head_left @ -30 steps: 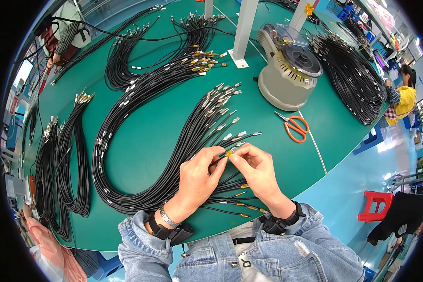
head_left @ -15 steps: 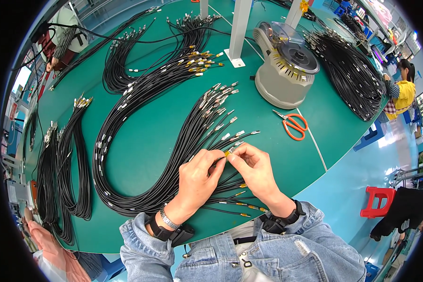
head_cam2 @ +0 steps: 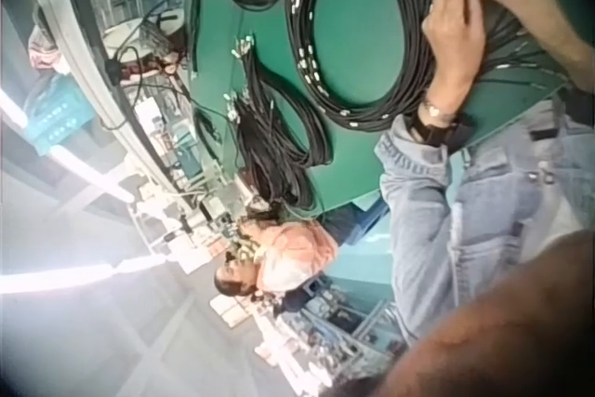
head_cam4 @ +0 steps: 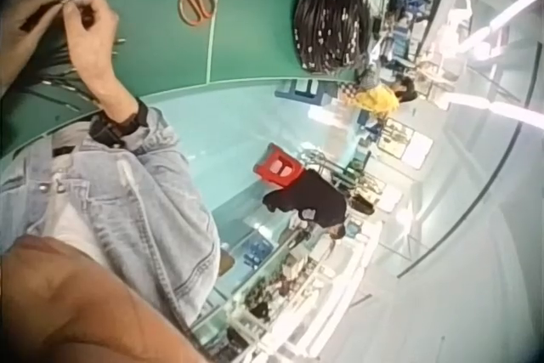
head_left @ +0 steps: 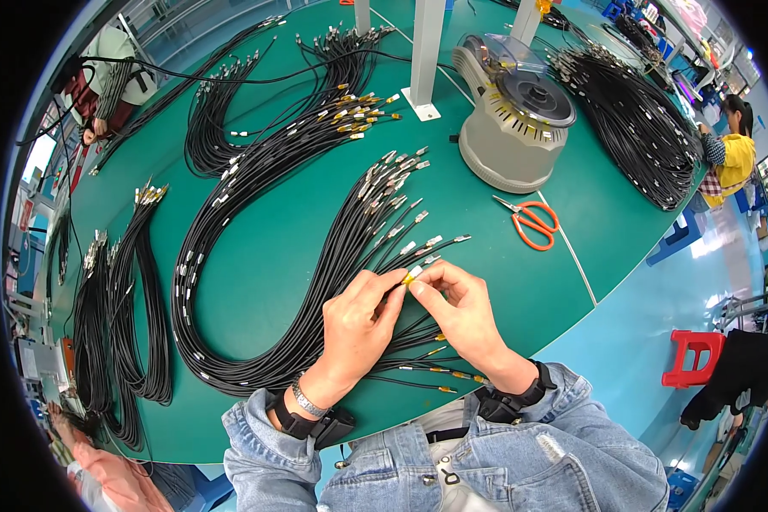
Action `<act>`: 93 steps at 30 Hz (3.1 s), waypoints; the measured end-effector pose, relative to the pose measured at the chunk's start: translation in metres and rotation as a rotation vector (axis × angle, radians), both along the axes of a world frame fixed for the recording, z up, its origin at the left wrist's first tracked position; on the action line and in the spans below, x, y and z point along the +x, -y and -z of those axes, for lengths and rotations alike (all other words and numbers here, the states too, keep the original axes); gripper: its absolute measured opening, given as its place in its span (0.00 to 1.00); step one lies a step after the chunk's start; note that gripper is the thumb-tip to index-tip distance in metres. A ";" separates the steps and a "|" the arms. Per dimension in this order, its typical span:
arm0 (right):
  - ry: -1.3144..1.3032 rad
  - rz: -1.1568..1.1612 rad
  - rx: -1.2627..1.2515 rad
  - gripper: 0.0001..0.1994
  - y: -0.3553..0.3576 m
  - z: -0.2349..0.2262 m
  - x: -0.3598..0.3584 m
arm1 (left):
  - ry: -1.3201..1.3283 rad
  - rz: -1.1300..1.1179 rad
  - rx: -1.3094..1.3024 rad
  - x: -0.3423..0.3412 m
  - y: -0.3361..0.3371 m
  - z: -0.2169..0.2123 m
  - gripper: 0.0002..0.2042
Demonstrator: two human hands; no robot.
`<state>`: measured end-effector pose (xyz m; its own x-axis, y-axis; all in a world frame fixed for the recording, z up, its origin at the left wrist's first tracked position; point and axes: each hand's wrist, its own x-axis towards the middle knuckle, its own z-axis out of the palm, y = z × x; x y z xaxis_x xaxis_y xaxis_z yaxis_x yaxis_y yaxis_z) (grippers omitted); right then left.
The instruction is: The person picks up a cable by hand, applies a piece of yellow tape to the connector, and presses it down before setting the cable back onto the table.
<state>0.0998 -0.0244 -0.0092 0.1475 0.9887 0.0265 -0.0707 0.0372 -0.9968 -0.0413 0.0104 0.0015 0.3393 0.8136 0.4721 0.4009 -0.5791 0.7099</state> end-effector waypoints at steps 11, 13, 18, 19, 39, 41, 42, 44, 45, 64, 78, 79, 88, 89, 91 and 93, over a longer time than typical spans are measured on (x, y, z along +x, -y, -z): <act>-0.013 -0.016 -0.015 0.07 0.002 -0.003 0.001 | 0.118 0.031 -0.210 -0.001 -0.001 0.003 0.09; -0.011 -0.017 -0.011 0.07 0.002 -0.002 0.002 | 0.188 0.077 -0.336 -0.002 -0.001 0.006 0.08; 0.020 -0.036 -0.027 0.07 0.002 0.000 0.004 | 0.393 0.176 -0.733 -0.006 -0.004 0.001 0.07; 0.026 -0.037 -0.016 0.07 0.002 0.000 0.004 | 0.405 0.210 -0.804 -0.008 -0.006 -0.001 0.08; 0.002 -0.052 -0.001 0.08 0.002 0.000 0.005 | 0.462 0.266 -0.967 -0.012 -0.012 -0.008 0.05; 0.001 -0.051 -0.005 0.08 0.002 0.000 0.005 | 0.348 0.186 -0.877 -0.011 -0.011 -0.009 0.03; -0.003 -0.049 -0.006 0.08 0.002 0.001 0.005 | 0.347 0.186 -0.877 -0.010 -0.010 -0.009 0.03; -0.011 -0.044 -0.009 0.08 0.002 0.001 0.005 | 0.252 0.135 -0.665 -0.007 -0.006 -0.006 0.03; -0.011 -0.043 -0.009 0.08 0.002 0.001 0.005 | 0.206 0.109 -0.559 -0.006 -0.005 -0.005 0.03; -0.081 -0.017 -0.074 0.07 0.002 0.003 0.004 | 0.241 0.163 -0.627 -0.007 -0.002 -0.001 0.05; -0.060 -0.029 0.062 0.06 0.004 0.000 0.003 | 0.261 0.285 -0.787 -0.014 -0.007 -0.007 0.08; -0.060 -0.035 0.081 0.05 0.004 0.000 0.003 | 0.275 0.278 -0.773 -0.012 -0.007 -0.007 0.08; -0.156 -0.032 0.003 0.06 0.003 0.002 0.000 | 0.241 0.180 -0.642 -0.009 -0.004 -0.007 0.08; -0.156 -0.032 0.002 0.06 0.002 0.002 0.000 | 0.232 0.167 -0.636 -0.008 -0.003 -0.006 0.08; -0.161 -0.048 0.014 0.07 0.001 0.002 -0.001 | 0.232 0.176 -0.628 -0.007 -0.002 -0.005 0.08; -0.164 -0.055 0.020 0.08 0.000 0.001 -0.002 | 0.232 0.194 -0.610 -0.007 -0.001 -0.003 0.08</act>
<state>0.0979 -0.0246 -0.0102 0.0967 0.9950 0.0265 -0.2344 0.0487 -0.9709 -0.0478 0.0119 0.0050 0.4512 0.8920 0.0260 0.1278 -0.0935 0.9874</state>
